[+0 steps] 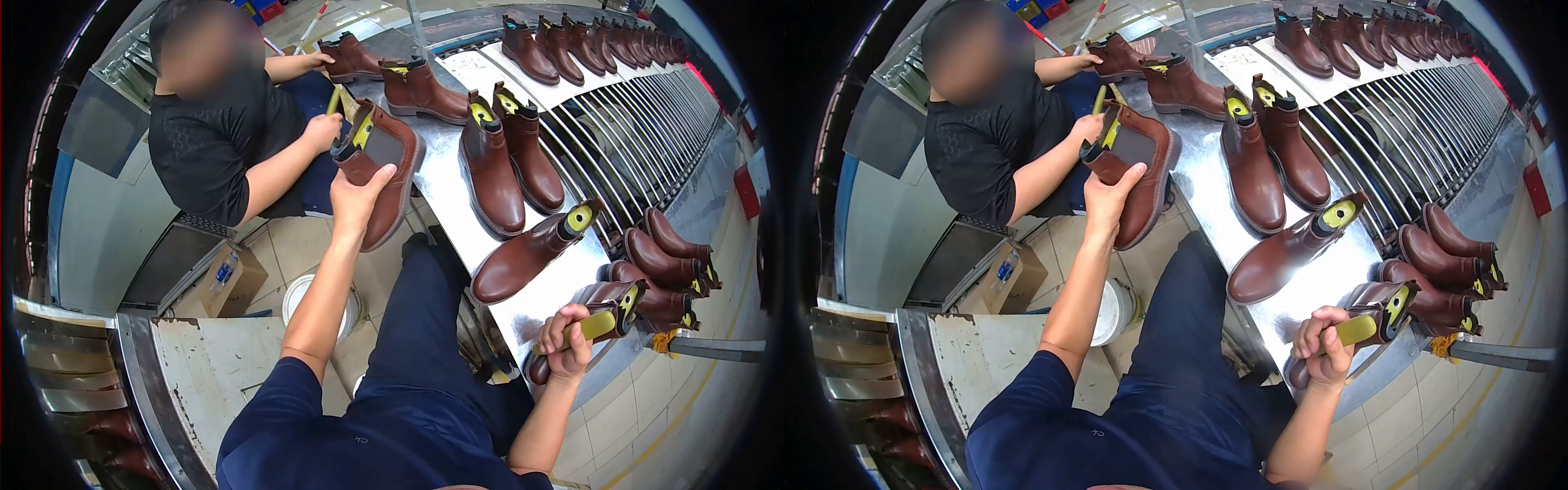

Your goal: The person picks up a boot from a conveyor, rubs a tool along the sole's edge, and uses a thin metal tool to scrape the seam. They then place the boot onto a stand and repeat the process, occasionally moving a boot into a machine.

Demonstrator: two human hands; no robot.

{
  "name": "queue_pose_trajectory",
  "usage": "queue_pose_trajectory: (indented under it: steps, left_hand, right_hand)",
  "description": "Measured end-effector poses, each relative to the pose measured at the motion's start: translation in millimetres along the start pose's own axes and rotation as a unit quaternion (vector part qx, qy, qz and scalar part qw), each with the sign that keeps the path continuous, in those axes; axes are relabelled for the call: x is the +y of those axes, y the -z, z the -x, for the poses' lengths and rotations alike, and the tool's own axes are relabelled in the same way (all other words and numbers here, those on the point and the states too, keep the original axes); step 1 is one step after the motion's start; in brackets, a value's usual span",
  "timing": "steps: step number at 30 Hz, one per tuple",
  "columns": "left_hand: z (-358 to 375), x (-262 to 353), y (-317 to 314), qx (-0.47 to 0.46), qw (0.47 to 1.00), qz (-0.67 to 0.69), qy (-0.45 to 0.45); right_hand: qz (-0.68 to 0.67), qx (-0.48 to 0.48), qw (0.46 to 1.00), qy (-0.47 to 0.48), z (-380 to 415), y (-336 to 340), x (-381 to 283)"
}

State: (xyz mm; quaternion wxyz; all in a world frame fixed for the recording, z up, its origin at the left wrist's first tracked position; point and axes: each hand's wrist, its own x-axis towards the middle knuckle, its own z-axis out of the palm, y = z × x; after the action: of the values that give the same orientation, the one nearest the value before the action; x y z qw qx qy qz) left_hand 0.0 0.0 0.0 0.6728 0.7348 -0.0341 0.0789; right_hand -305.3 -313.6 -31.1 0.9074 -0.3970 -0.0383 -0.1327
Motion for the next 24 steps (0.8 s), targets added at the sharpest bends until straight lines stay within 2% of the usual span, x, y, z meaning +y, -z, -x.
queue_pose_trajectory:
  steps: [3, 6, 9, 10, 11, 14, 17, 18, 19, 21, 23, 24]
  left_hand:
    - [15.4, 1.6, -18.9, -0.033, 0.997, 0.045, 0.046]
    - [12.2, -12.1, -32.7, -0.063, 0.997, -0.025, 0.042]
    - [5.0, -7.7, -47.4, -0.085, 0.986, -0.133, -0.049]
    - [0.7, -8.2, -52.2, -0.085, 0.987, -0.128, -0.057]
    - [-3.8, -6.9, -50.1, -0.097, 0.987, -0.124, -0.029]
    - [-20.3, -23.6, -48.7, -0.102, 0.991, -0.080, -0.037]
    - [-12.9, -29.2, -48.1, -0.126, 0.987, -0.081, 0.050]
    - [-5.6, -38.3, -51.2, -0.125, 0.990, -0.049, 0.048]
    - [4.4, -34.6, -51.3, -0.108, 0.991, -0.084, 0.008]
    - [4.2, -46.3, -49.9, -0.079, 0.989, -0.125, -0.010]
    - [5.9, -52.1, -49.6, -0.082, 0.994, -0.076, 0.022]
    - [7.8, -52.1, -50.5, -0.070, 0.993, -0.099, 0.019]
  right_hand:
    - [0.013, 0.003, 1.000, -0.008, 2.4, 0.7, -12.5]
    - [0.016, -0.002, 1.000, -0.007, 0.8, 1.1, -12.7]
    - [0.014, -0.002, 1.000, -0.009, -0.4, -0.7, -7.9]
    - [0.015, 0.004, 1.000, -0.007, -0.7, -2.3, -5.8]
    - [0.019, 0.014, 1.000, -0.004, 1.6, -2.9, -6.1]
    - [0.012, 0.003, 1.000, 0.003, -3.5, -0.7, -2.3]
    - [0.032, 0.044, 0.998, -0.008, 0.6, -0.4, -2.6]
    - [0.034, 0.052, 0.998, -0.011, 5.2, 1.8, -6.6]
    - [0.026, 0.049, 0.998, -0.017, 4.0, -0.8, -3.3]
    - [0.021, 0.039, 0.999, -0.005, 1.2, -4.3, -0.7]
    - [0.021, 0.037, 0.999, -0.010, -0.6, -4.9, 0.9]
    - [0.035, 0.019, 0.999, -0.005, -2.1, -3.6, 1.1]
